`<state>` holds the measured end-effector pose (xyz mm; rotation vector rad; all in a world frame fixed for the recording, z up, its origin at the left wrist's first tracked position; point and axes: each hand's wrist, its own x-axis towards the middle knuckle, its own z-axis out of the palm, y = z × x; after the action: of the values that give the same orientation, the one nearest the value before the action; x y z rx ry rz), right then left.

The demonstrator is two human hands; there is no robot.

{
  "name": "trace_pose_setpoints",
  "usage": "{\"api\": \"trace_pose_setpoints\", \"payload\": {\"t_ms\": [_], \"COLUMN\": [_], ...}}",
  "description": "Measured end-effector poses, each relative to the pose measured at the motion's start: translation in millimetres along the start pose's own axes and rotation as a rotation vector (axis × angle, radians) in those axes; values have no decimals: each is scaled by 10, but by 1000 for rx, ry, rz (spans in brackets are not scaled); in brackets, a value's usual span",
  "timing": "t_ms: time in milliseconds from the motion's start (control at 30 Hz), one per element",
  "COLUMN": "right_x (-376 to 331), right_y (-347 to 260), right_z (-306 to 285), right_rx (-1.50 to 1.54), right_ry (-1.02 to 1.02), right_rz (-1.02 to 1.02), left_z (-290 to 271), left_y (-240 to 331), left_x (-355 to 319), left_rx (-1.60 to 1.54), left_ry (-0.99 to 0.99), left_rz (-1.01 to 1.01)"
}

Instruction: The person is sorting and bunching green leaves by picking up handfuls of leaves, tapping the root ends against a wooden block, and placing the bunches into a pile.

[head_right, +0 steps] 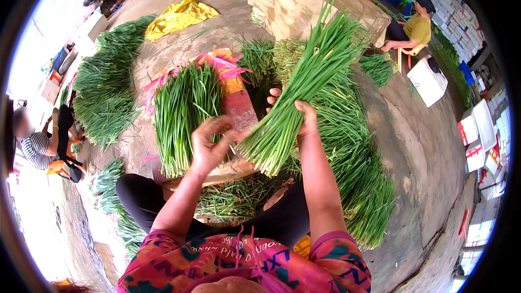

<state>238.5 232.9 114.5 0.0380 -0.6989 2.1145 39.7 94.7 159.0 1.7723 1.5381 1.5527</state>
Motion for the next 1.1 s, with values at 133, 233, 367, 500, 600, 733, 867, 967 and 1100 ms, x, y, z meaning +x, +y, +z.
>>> {"api": "trace_pose_setpoints", "payload": {"t_ms": [133,233,367,500,600,733,867,967,1100], "right_x": [33,35,-6,-40,-63,-21,-51,-75,-136], "right_y": [104,115,71,95,99,196,225,220,142], "right_z": [90,77,75,173,162,213,239,316,235], "right_rx": [-52,-87,-37,88,192,235,167,149,69], "right_ry": [23,-6,-48,-133,-255,-378,-270,-217,-112], "right_rz": [46,68,67,5,63,153,186,180,55], "left_z": [137,247,238,48,-66,235,327,186,-210], "left_y": [154,82,-10,78,-9,-484,-523,-640,-397], "left_x": [-90,-248,-450,-513,-313,-124,-117,-28,81], "left_rx": [32,-23,-35,-246,-661,-571,-528,-371,-310], "left_ry": [-186,-134,-115,-120,-80,-384,-491,-432,-523], "left_rz": [-15,-70,-53,-203,-397,-353,-307,-315,-352]}}
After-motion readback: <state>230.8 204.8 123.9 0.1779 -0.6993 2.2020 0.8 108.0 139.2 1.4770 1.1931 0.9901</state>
